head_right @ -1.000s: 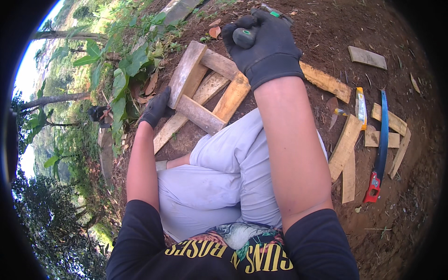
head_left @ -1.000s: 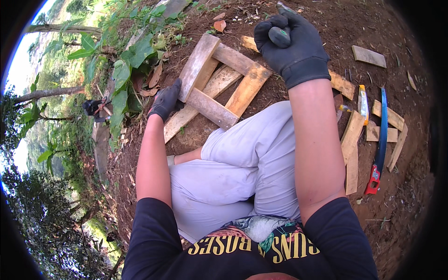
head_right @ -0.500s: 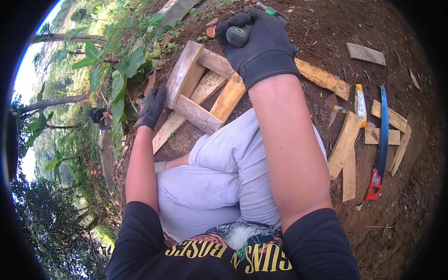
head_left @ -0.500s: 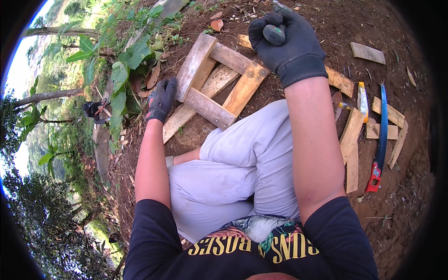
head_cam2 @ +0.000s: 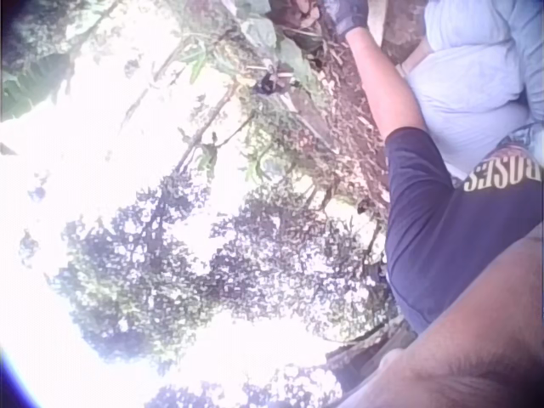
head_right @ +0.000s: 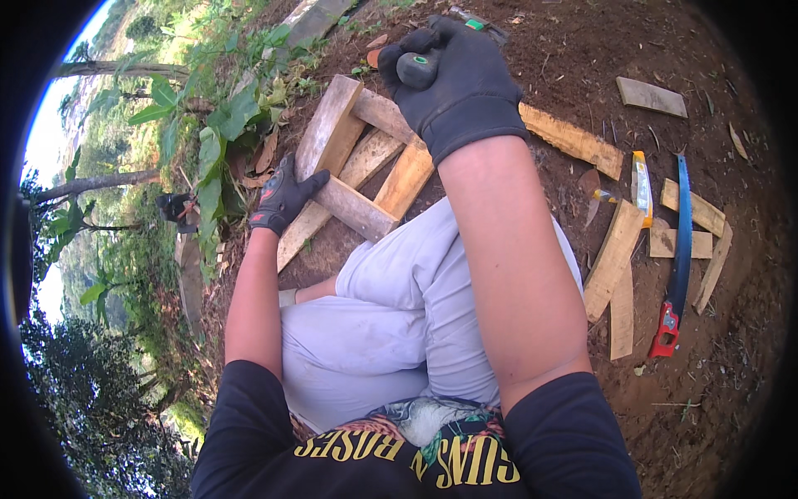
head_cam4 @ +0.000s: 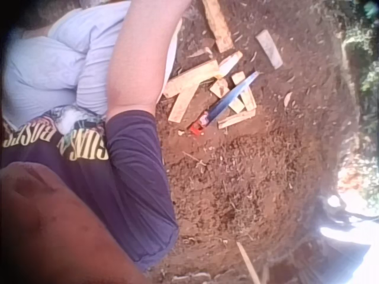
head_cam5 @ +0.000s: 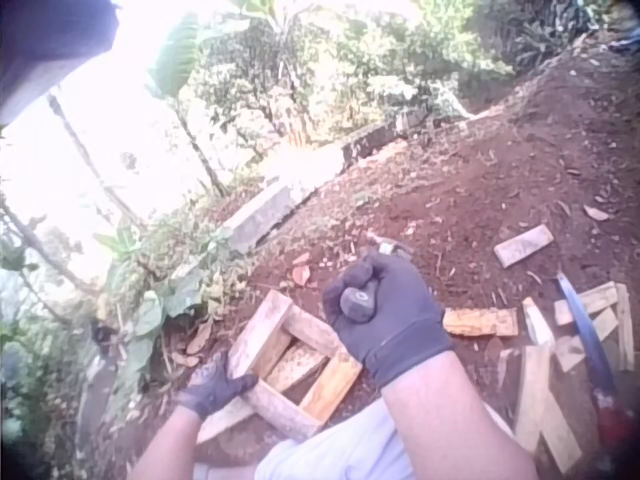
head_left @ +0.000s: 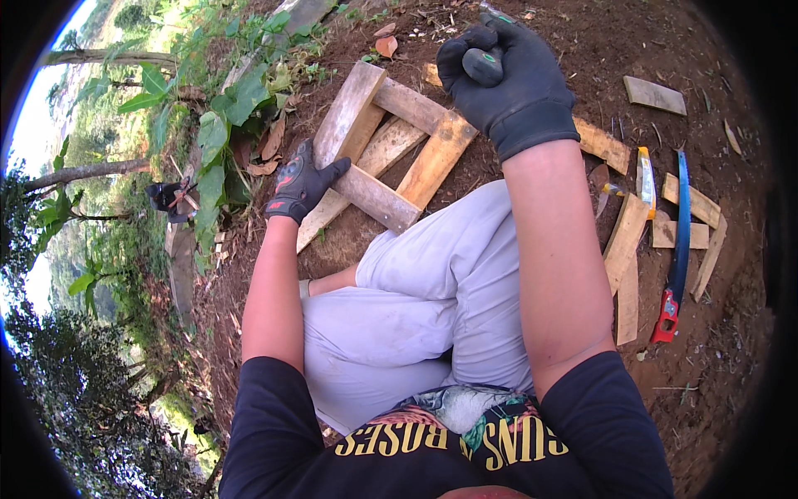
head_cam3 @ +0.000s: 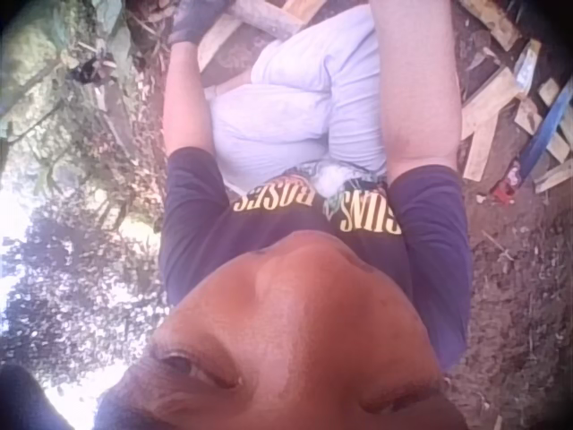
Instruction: The person sits on the ground and uses a hammer to drive nails into wooden planks, assembling a small wooden frame. They adjust the planks and continue hammering to secure the structure.
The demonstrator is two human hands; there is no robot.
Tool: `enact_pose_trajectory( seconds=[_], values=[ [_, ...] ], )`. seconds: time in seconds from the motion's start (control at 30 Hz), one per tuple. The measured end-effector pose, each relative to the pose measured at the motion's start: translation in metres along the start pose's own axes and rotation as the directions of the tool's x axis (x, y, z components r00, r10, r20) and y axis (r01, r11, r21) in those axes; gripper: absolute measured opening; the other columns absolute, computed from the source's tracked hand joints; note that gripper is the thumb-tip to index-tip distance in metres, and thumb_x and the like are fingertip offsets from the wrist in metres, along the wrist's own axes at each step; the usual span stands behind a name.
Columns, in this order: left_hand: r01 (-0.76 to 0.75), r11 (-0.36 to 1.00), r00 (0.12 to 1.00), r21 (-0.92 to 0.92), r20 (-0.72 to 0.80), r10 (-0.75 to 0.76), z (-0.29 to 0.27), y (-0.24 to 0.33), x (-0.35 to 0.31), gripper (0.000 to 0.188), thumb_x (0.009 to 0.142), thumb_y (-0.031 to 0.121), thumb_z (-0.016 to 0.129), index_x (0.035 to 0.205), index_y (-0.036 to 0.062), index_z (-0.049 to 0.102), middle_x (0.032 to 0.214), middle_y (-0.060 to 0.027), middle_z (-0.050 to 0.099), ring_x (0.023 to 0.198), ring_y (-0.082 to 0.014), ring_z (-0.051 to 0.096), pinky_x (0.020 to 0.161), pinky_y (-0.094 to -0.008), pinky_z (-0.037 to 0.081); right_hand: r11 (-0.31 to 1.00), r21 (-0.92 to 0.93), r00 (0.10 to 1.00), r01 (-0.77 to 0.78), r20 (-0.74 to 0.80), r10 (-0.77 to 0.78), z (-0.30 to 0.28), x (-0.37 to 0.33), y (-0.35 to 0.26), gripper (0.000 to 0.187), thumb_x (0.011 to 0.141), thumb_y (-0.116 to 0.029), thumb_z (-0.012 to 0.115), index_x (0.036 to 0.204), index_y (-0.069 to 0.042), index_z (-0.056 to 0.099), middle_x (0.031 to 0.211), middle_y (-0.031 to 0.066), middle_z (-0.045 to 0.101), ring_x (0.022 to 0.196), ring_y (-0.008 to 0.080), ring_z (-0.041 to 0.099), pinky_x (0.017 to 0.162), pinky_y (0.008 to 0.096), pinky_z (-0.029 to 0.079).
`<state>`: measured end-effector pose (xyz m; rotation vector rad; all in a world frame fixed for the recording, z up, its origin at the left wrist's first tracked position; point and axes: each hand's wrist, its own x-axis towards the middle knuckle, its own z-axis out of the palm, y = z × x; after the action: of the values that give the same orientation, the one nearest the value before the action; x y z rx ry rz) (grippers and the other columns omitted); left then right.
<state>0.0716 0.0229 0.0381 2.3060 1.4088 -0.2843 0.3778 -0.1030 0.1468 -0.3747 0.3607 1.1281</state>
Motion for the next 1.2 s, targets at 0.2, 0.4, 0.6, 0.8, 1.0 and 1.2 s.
enact_pose_trajectory(
  seconds=[0.2,0.4,0.6,0.8,1.0,1.2],
  values=[
    [0.037,0.999,0.999,-0.004,0.02,-0.036,0.003,0.001,0.002,0.109,0.088,0.071,0.068,0.158,-0.0075,0.04,0.154,-0.0315,0.052,0.142,-0.0438,0.053,0.12,-0.0461,0.042,1.0,-0.026,1.0,-0.005,-0.002,0.005,0.003,-0.006,0.002,0.007,0.108,-0.013,0.051,0.103,-0.01,0.053,0.076,0.0032,0.056,0.068,0.017,0.06,0.072,0.0459,0.058],
    [0.035,0.999,0.999,-0.017,0.034,-0.034,-0.003,0.005,0.001,0.11,0.087,0.072,0.067,0.157,-0.0077,0.04,0.154,-0.0317,0.052,0.142,-0.0438,0.053,0.119,-0.0459,0.043,0.999,0.004,0.999,-0.04,0.003,0.04,0.0,-0.001,0.001,0.008,0.108,-0.013,0.052,0.1,-0.01,0.051,0.076,0.0029,0.055,0.067,0.018,0.059,0.069,0.0438,0.056],
    [0.071,0.997,0.997,0.0,0.034,-0.071,-0.007,0.009,0.001,0.11,0.083,0.07,0.071,0.156,-0.0075,0.043,0.149,-0.0315,0.057,0.138,-0.043,0.058,0.115,-0.0462,0.046,0.999,-0.048,1.0,-0.002,-0.023,0.001,0.009,-0.009,0.006,0.025,0.109,-0.015,0.051,0.086,-0.006,0.052,0.069,0.0045,0.054,0.063,0.0195,0.052,0.072,0.0371,0.058],
    [0.096,0.995,0.995,-0.034,0.031,-0.095,-0.015,0.005,0.001,0.114,0.074,0.07,0.078,0.153,-0.0065,0.048,0.139,-0.0307,0.065,0.13,-0.0418,0.065,0.109,-0.0464,0.051,1.0,-0.019,1.0,-0.023,0.006,0.023,0.002,-0.005,0.004,0.008,0.106,-0.011,0.053,0.099,-0.01,0.053,0.076,0.0031,0.057,0.067,0.0177,0.06,0.068,0.0442,0.057],
    [0.104,0.994,0.995,0.013,-0.003,-0.104,-0.014,0.002,0.003,0.116,0.074,0.074,0.076,0.153,-0.0063,0.048,0.14,-0.0305,0.065,0.129,-0.0428,0.065,0.109,-0.0462,0.051,0.998,-0.003,0.998,-0.057,0.03,0.057,-0.002,-0.001,0.003,0.007,0.107,-0.011,0.053,0.099,-0.011,0.053,0.075,0.0022,0.057,0.065,0.0171,0.06,0.067,0.043,0.056],
    [0.113,0.993,0.992,-0.031,-0.057,-0.115,0.002,-0.004,0.005,0.109,0.077,0.074,0.073,0.148,-0.0061,0.054,0.133,-0.0317,0.068,0.123,-0.0435,0.068,0.105,-0.048,0.054,0.999,-0.01,0.999,-0.043,0.005,0.043,0.002,-0.005,0.002,0.007,0.107,-0.011,0.052,0.1,-0.011,0.052,0.073,0.0024,0.056,0.064,0.0172,0.059,0.065,0.0421,0.056]
  ],
)
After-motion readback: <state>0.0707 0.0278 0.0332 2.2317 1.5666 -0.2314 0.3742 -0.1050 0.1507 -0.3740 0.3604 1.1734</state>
